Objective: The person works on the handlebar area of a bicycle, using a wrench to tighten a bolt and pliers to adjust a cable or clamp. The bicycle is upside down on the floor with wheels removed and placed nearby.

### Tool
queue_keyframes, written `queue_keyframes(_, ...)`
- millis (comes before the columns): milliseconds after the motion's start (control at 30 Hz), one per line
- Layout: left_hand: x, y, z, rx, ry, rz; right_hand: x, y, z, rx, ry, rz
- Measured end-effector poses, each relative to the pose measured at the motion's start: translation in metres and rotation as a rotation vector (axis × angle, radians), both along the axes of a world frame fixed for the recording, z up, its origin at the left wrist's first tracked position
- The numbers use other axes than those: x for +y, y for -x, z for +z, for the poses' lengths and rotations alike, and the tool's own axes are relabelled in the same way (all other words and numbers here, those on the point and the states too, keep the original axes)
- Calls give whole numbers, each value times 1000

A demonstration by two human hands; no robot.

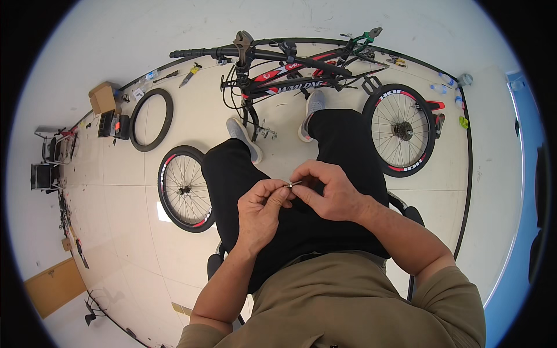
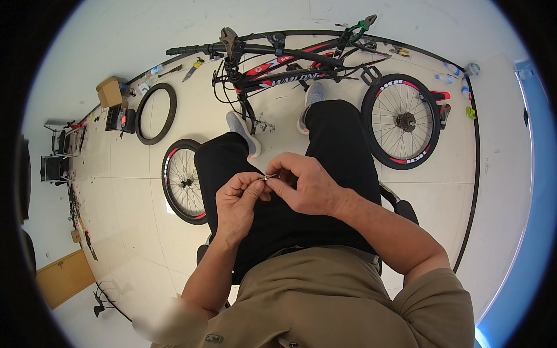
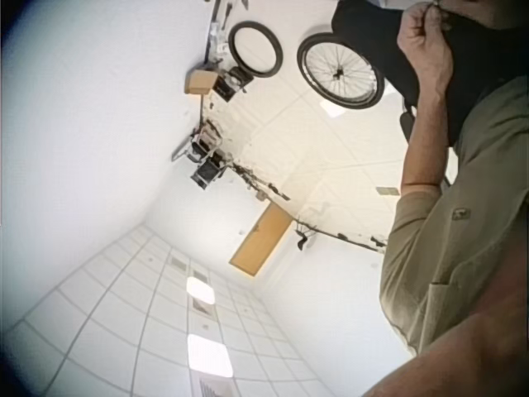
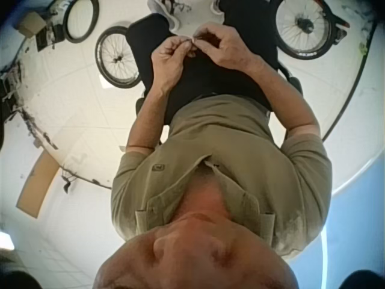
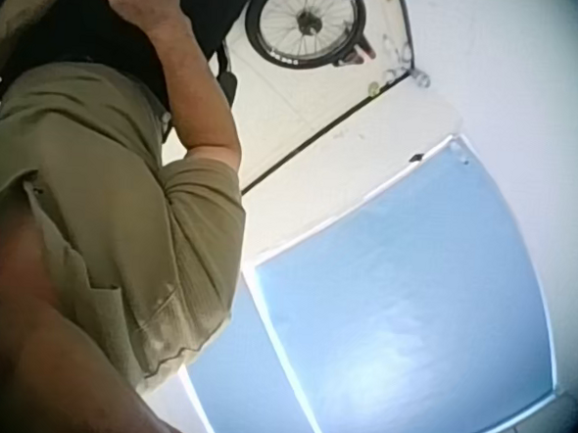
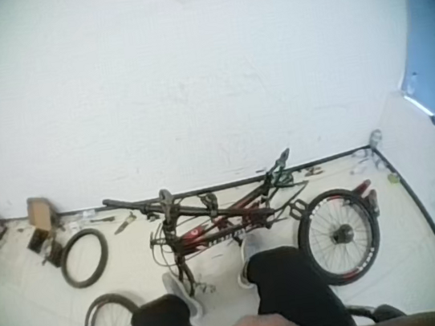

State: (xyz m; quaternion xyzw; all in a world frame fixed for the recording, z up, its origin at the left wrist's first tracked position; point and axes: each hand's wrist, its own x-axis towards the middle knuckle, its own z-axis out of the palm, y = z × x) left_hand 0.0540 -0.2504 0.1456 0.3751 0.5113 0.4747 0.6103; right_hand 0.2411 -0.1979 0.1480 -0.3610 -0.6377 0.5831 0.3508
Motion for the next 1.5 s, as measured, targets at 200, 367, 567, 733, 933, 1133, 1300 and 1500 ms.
queue_keyframes(200, 0, 1, 1, 22, -14, -3, 1, -3, 2, -92, 1, 20)
queue_keyframes(367, -2, -2, 2, 161, -54, 10, 0, -2, 3, -73, 18, 5)
queue_keyframes(567, -4, -7, 4, 525, -290, -10, 1, -3, 1, -112, 6, 1)
queue_keyframes(733, -4, -6, 1, 554, -334, 18, 0, 0, 5, -71, 47, 33)
queue_keyframes(933, -3, -9, 3, 651, -434, -19, 0, -5, -10, -139, 126, 49)
queue_keyframes(1133, -1, -7, 5, 692, -469, -13, 1, -2, 2, -91, 123, 44)
queue_keyframes(1300, -2, -9, 4, 683, -484, -10, 3, -3, 0, -85, 274, 74)
queue_keyframes(1500, -1, -9, 3, 673, -481, -6, 3, -3, 1, -32, 345, 79)
